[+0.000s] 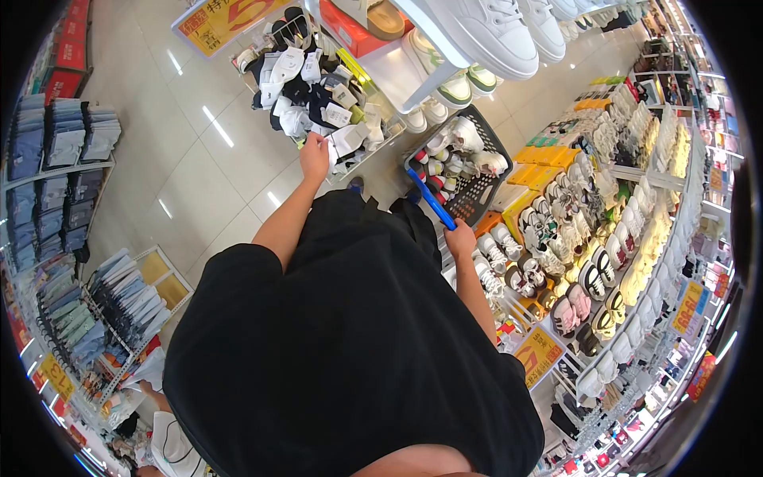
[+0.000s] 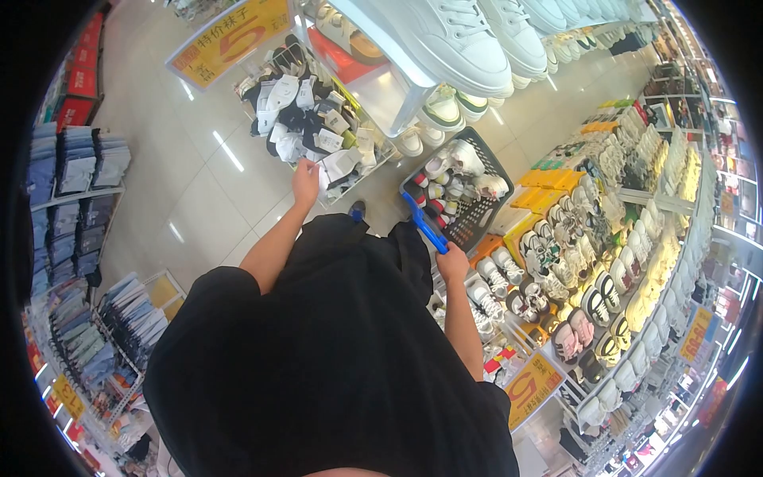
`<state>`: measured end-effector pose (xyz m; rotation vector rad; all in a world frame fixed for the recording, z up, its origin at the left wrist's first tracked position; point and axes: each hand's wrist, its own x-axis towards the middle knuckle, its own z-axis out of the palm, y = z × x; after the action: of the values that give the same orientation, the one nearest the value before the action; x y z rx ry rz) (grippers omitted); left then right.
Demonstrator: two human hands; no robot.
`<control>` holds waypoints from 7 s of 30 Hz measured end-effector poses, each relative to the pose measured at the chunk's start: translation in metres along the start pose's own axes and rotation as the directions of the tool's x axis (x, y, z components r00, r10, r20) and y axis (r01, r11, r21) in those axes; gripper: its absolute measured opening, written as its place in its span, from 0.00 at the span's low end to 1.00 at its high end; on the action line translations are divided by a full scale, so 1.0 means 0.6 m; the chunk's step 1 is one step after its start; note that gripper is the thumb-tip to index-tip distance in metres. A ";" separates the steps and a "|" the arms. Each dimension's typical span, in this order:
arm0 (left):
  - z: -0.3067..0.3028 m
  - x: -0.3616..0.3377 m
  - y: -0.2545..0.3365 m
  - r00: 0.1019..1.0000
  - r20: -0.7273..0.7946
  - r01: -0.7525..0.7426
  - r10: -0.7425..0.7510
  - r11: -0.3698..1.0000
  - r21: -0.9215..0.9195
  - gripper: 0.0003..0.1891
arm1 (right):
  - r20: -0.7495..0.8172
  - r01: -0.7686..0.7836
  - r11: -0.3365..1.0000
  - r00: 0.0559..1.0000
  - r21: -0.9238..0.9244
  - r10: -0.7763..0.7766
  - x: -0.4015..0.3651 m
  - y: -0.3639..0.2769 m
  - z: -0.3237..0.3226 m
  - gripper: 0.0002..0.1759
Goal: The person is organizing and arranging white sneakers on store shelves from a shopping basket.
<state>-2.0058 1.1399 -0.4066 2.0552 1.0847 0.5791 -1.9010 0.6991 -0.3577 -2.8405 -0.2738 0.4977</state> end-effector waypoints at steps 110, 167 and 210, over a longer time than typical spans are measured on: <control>-0.142 -0.355 0.400 0.726 0.450 -0.244 0.521 0.806 -0.539 0.20 | -0.195 0.142 -0.170 0.915 0.975 -0.354 -0.225 -0.144 -0.184 0.35; -0.156 -0.526 0.640 0.550 0.152 0.355 0.821 -0.065 -0.933 0.09 | -0.900 0.794 0.459 0.436 0.398 0.027 -0.425 -0.042 -0.275 0.27; -0.178 -0.518 0.725 0.205 0.251 0.957 0.946 -0.140 -0.253 0.11 | -0.952 0.998 -0.067 -0.029 -0.009 -0.306 -0.380 -0.035 -0.254 0.26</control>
<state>-2.0243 0.7567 -0.0190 0.0092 -0.6356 -0.3067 -2.0608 0.6367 -0.1425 -1.1414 -1.1616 -0.7633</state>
